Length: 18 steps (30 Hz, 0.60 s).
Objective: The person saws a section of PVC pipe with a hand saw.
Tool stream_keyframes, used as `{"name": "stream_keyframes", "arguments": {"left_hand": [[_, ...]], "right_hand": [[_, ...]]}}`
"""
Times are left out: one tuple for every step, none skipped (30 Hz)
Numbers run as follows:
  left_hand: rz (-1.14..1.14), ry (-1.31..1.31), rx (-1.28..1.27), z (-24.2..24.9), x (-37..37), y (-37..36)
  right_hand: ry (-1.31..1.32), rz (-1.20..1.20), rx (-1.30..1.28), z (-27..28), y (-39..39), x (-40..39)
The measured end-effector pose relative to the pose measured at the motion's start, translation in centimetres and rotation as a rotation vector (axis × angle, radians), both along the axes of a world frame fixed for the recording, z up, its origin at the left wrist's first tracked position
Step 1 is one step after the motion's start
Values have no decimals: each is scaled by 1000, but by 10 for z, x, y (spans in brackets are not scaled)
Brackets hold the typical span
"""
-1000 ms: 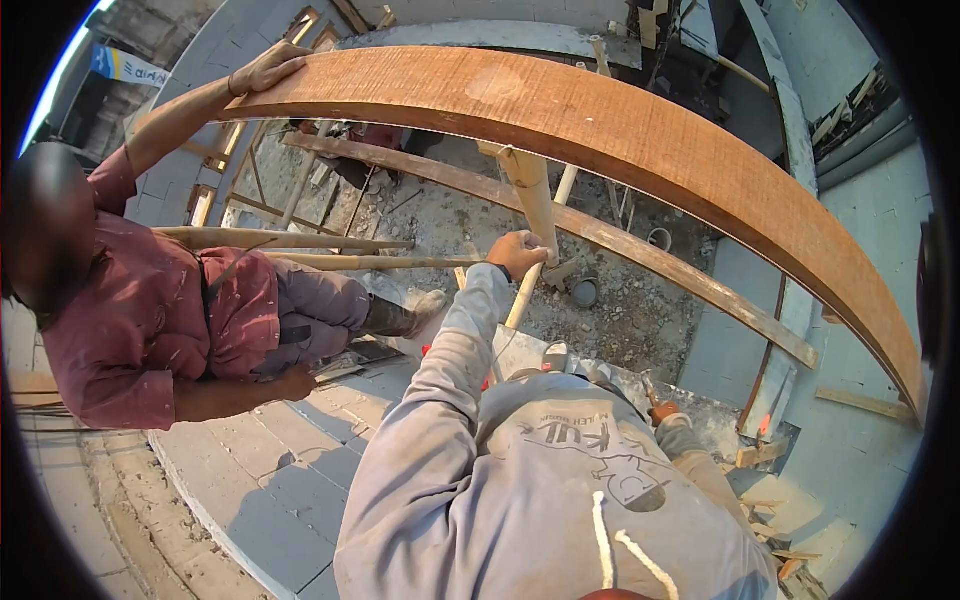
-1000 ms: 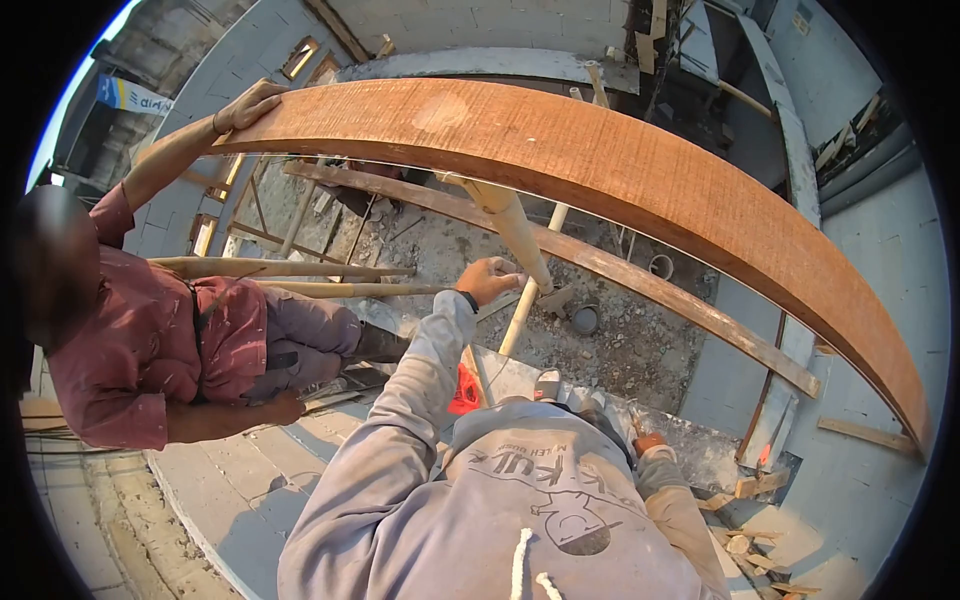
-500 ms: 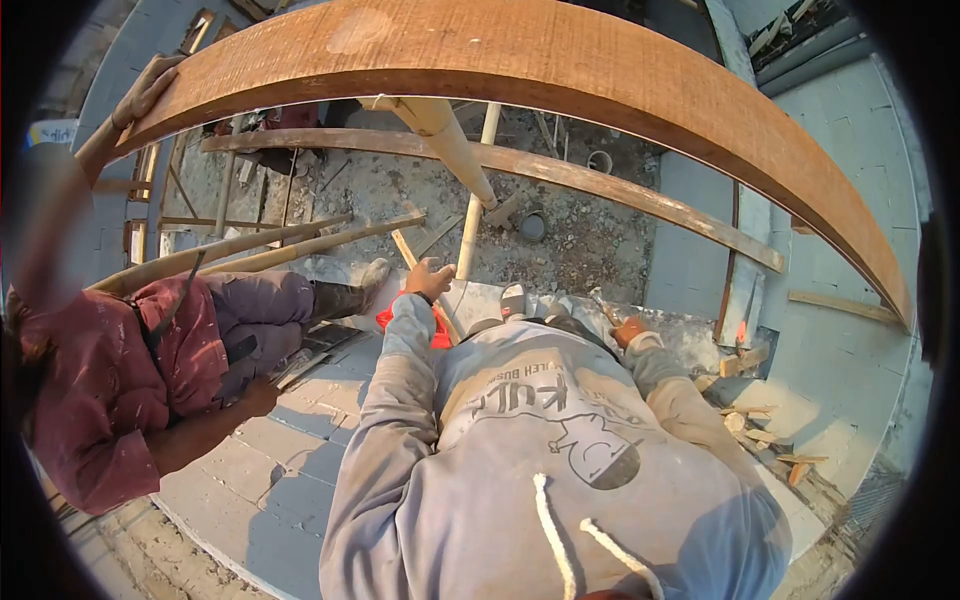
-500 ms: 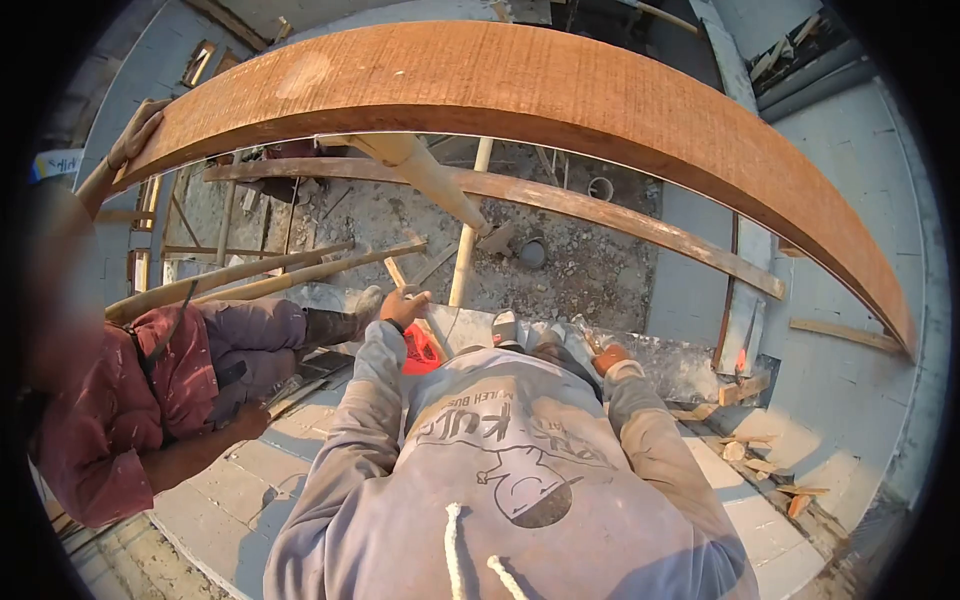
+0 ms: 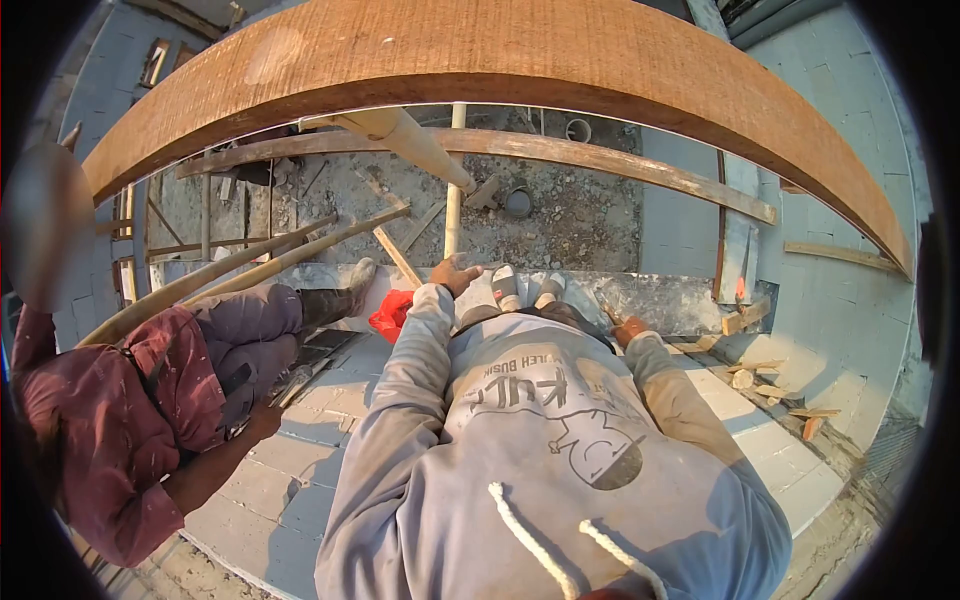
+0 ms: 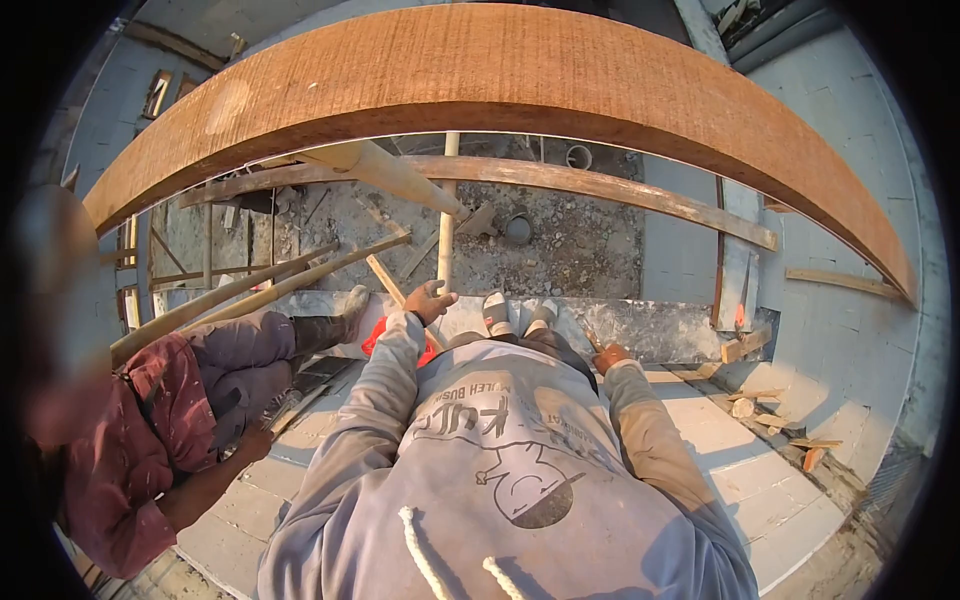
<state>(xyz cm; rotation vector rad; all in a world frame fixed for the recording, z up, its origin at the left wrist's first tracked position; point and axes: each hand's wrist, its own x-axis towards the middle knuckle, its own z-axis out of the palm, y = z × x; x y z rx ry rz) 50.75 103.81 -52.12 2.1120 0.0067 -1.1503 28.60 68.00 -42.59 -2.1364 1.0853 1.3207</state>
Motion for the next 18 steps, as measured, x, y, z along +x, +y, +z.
{"name": "stream_keyframes", "arguments": {"left_hand": [[53, -25, 34, -21, -1, 13], [107, -51, 68, -22, 0, 22], [106, -55, 70, -22, 0, 31], [135, -60, 127, -6, 2, 37], [164, -65, 183, 12, 2, 41], [207, -112, 173, 26, -1, 43], [206, -112, 173, 23, -4, 49], [213, -106, 174, 20, -6, 56], [220, -100, 173, 15, -9, 60], [195, -105, 170, 28, -11, 57], [193, -106, 169, 25, -16, 55], [307, -34, 71, 20, -22, 53], [421, 38, -27, 18, -27, 50], [396, 5, -16, 24, -27, 44], [387, -40, 6, 31, -26, 37], [357, -74, 30, 28, -23, 33], [331, -111, 58, 28, -20, 30], [335, -152, 50, 28, -18, 26]], "right_hand": [[-3, -1, 1, -2, -1, -4], [10, -13, 20, -6, -4, -9], [24, -24, 41, -12, -7, -13], [21, -25, 43, -16, -8, -15], [34, -28, 48, -18, -9, -17], [48, -30, 51, -22, -10, -19], [47, -31, 52, -27, -11, -21], [58, -15, 51, -33, -11, -21], [68, 1, 49, -41, -13, -21], [67, 0, 48, -47, -14, -19], [26, 139, 137, -53, -14, -17], [5, 208, 180, -59, -15, -18], [-19, 276, 223, -60, -14, -17], [-50, 112, 163, -49, -5, -5], [-84, -49, 107, -43, 0, 7], [-85, -97, 119, -43, 2, 13], [-103, -85, 127, -48, 4, 15], [-202, -64, 109, -53, 6, 17]]}}
